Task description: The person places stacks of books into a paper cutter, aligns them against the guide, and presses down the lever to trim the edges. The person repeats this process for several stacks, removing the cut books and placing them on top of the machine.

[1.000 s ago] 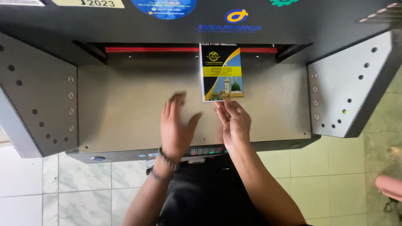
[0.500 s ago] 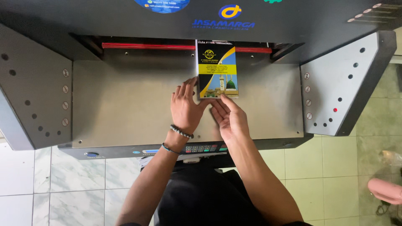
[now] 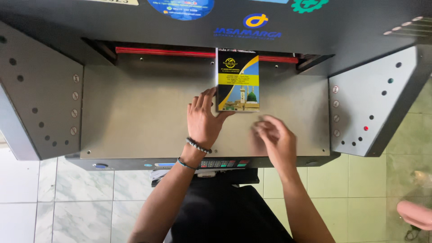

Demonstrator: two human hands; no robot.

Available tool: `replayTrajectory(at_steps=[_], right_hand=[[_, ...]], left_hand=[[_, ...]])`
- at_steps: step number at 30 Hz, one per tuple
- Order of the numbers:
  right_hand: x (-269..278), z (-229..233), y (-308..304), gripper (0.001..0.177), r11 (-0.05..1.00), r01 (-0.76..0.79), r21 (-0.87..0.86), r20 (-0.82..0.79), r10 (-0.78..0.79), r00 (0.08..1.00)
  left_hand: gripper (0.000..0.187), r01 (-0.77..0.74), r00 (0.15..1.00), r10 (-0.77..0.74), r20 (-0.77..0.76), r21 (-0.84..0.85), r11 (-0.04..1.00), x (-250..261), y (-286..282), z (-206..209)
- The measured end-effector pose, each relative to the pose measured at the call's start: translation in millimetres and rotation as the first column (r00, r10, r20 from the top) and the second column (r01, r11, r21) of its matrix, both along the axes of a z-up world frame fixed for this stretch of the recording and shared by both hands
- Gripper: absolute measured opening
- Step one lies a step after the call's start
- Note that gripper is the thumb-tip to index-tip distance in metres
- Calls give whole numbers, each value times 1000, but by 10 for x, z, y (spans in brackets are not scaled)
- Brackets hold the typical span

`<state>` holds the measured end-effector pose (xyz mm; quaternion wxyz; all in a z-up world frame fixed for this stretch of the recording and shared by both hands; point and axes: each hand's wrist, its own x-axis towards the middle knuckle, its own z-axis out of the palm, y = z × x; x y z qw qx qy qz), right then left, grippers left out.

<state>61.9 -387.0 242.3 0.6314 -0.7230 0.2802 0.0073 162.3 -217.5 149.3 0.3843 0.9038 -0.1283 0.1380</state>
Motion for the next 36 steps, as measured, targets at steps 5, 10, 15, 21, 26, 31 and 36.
replayTrajectory(at_steps=[5, 10, 15, 21, 26, 31, 36], right_hand=[[193, -401, -330, 96, 609, -150, -779, 105, 362, 926], [456, -658, -390, 95, 504, -198, -841, 69, 462, 884], [559, -823, -456, 91, 400, -208, -893, 2, 465, 885], [564, -836, -455, 86, 431, -201, -880, 22, 460, 888], [575, -801, -430, 85, 466, -186, -865, 50, 449, 892], [581, -792, -423, 83, 501, -181, -846, 64, 432, 900], [572, -789, -420, 81, 495, -184, -849, 50, 423, 905]], left_hand=[[89, 10, 999, -10, -44, -3, 1000, 24, 0, 51], [99, 48, 998, -46, -53, 36, 998, 20, 35, 141], [95, 14, 1000, -14, 2, 32, 999, 61, 10, 124], [97, 26, 999, -25, -26, 19, 999, 49, 7, 105], [97, 52, 997, -50, -52, 31, 998, 37, 19, 158], [97, 67, 994, -66, -85, 19, 998, 51, 27, 240], [98, 72, 995, -68, -79, 42, 997, 52, 17, 235]])
